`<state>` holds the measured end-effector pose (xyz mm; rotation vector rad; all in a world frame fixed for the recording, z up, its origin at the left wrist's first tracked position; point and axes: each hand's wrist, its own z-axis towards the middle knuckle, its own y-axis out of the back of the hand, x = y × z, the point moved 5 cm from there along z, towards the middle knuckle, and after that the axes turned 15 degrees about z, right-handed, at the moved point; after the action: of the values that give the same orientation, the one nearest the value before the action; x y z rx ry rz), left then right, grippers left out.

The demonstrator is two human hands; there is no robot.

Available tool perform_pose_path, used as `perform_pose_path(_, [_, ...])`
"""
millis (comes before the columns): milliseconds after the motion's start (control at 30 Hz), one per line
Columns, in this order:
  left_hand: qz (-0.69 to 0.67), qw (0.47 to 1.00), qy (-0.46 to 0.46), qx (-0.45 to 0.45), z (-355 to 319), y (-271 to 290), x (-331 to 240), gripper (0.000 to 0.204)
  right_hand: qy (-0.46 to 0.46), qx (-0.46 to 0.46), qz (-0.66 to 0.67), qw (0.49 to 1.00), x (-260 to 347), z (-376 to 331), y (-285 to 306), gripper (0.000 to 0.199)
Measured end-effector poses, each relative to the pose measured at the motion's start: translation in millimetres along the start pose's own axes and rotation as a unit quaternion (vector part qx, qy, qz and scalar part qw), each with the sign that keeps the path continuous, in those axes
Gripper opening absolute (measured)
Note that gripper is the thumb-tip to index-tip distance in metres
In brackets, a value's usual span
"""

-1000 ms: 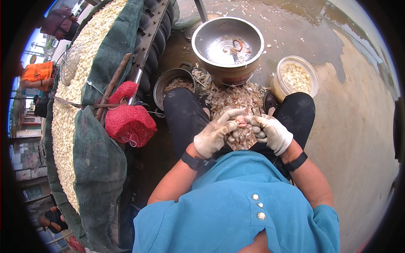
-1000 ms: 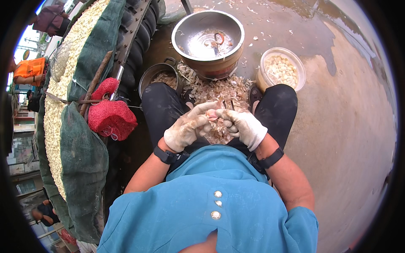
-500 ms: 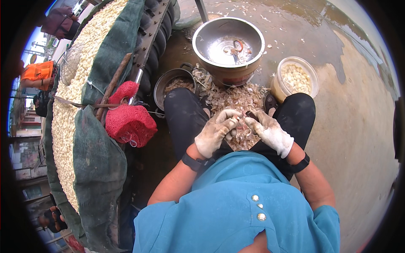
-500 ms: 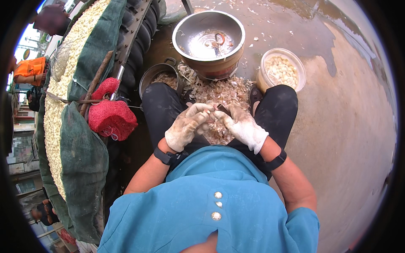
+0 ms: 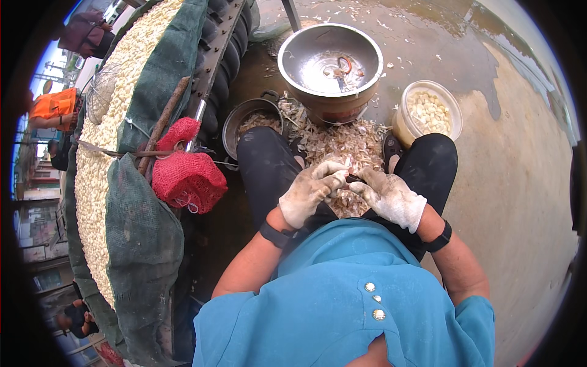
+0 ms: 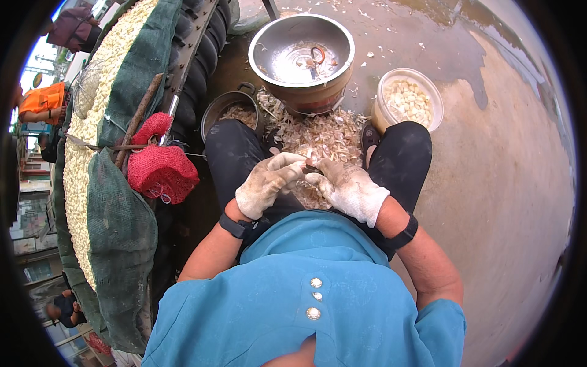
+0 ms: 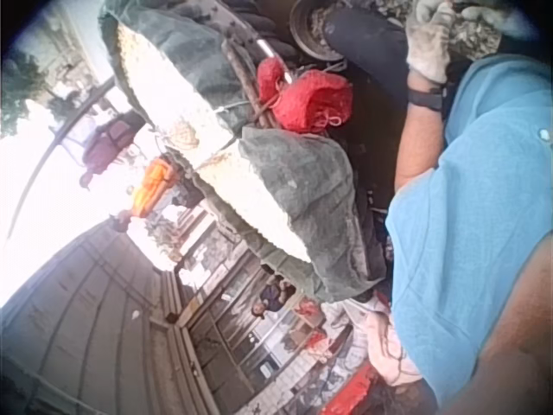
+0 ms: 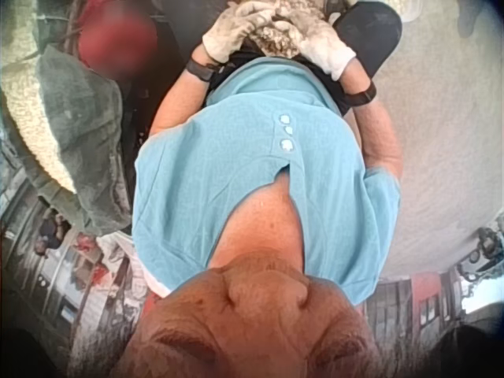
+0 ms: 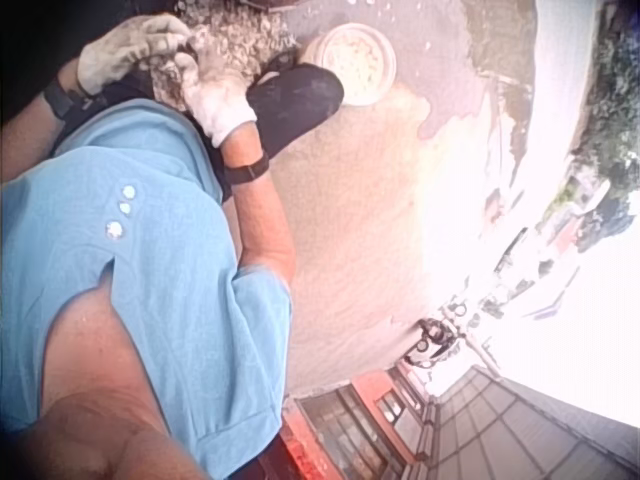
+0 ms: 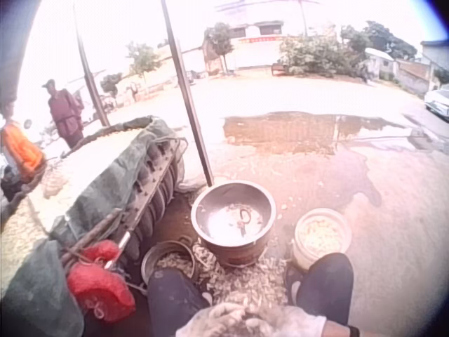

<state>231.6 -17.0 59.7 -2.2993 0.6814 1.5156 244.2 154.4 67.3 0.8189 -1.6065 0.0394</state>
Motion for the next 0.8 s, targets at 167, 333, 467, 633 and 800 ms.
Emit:
perform_pose_path(167, [0.004, 1.0, 0.013, 0.009, 1, 2, 1, 0.036, 0.009, 0.017, 0.061, 0.998, -8, 1, 0, 0.042])
perform_pose_path(333, [0.022, 1.0, -0.006, 0.019, 0, 5, -4, 0.033, -0.04, 0.075, 0.159, 0.984, -8, 2, -3, 0.037])
perform_pose_path(467, [0.021, 0.999, -0.006, 0.027, 2, 6, -3, 0.031, 0.014, 0.059, 0.135, 0.989, -9, 1, -5, 0.033])
perform_pose_path(633, [0.105, 0.991, -0.074, 0.025, 6, 10, 10, 0.031, -0.014, 0.07, 0.143, 0.987, -9, 2, -7, 0.033])
perform_pose_path(800, [0.0, 0.999, -0.004, 0.041, 4, 7, 5, 0.032, -0.009, 0.073, 0.171, 0.983, -14, 1, -9, 0.036])
